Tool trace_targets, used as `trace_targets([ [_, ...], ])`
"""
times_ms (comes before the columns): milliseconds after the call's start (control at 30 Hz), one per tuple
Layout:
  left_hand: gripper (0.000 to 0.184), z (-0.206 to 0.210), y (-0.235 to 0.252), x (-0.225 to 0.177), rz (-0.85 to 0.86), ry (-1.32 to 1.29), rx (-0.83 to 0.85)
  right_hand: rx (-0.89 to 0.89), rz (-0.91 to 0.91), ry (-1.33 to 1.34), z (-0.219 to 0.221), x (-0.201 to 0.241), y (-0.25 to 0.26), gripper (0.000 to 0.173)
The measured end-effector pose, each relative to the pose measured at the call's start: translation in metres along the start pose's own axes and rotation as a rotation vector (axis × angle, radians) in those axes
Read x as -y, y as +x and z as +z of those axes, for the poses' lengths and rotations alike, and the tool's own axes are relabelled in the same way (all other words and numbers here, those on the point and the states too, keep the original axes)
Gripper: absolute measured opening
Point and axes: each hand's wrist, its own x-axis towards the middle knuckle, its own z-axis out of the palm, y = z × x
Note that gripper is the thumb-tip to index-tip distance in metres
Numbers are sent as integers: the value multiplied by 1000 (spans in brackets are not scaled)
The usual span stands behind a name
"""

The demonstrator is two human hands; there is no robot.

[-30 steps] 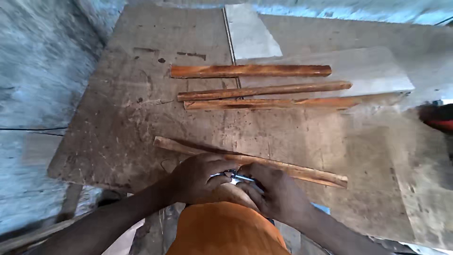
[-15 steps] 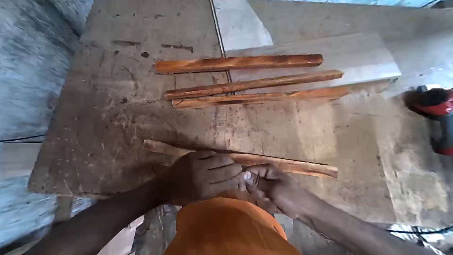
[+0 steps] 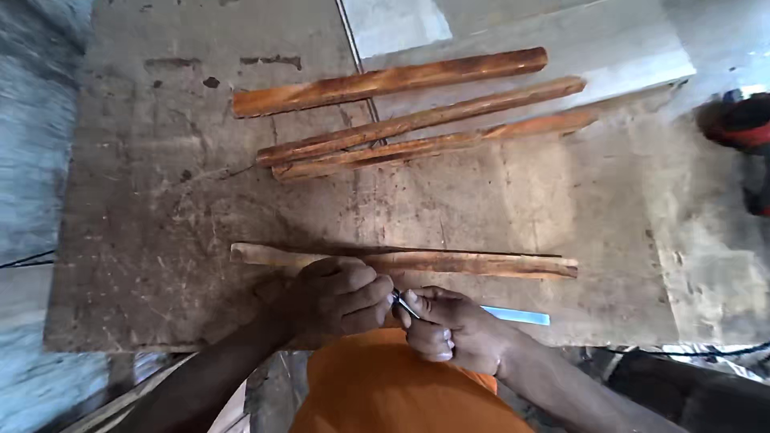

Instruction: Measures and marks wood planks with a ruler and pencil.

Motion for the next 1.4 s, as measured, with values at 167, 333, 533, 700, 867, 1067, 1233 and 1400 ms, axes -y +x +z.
trace_targets([
  [167, 10, 14, -2, 18, -157, -58, -111, -36, -64, 28, -1, -3, 3, 39],
  [333, 26, 44, -47, 87, -966, -30, 216, -268, -217, -139, -18, -9, 2, 38],
  [533, 54, 65, -90, 115, -1255, 109, 465, -468, -379, -456, -21, -13, -2, 29],
  [700, 52, 71, -94, 63, -1161, 57, 317, -619, -486, -746, -59, -35, -17, 41],
  [867, 31, 99, -127, -17, -839, -120, 323, -806, -328, -1025, -132, -88, -40, 40],
  [1067, 28, 137, -150, -44, -795, -26, 327, -1002, -284, -1690, -177, -145, -44, 36],
  [1233, 21, 134, -133, -35, -831, 16, 412, -1047, -324, -1744, -187, -147, -40, 34],
  [1400, 29, 123, -111, -27, -907, -96, 757, -1049, -159, -1678, -171, -133, -37, 35],
])
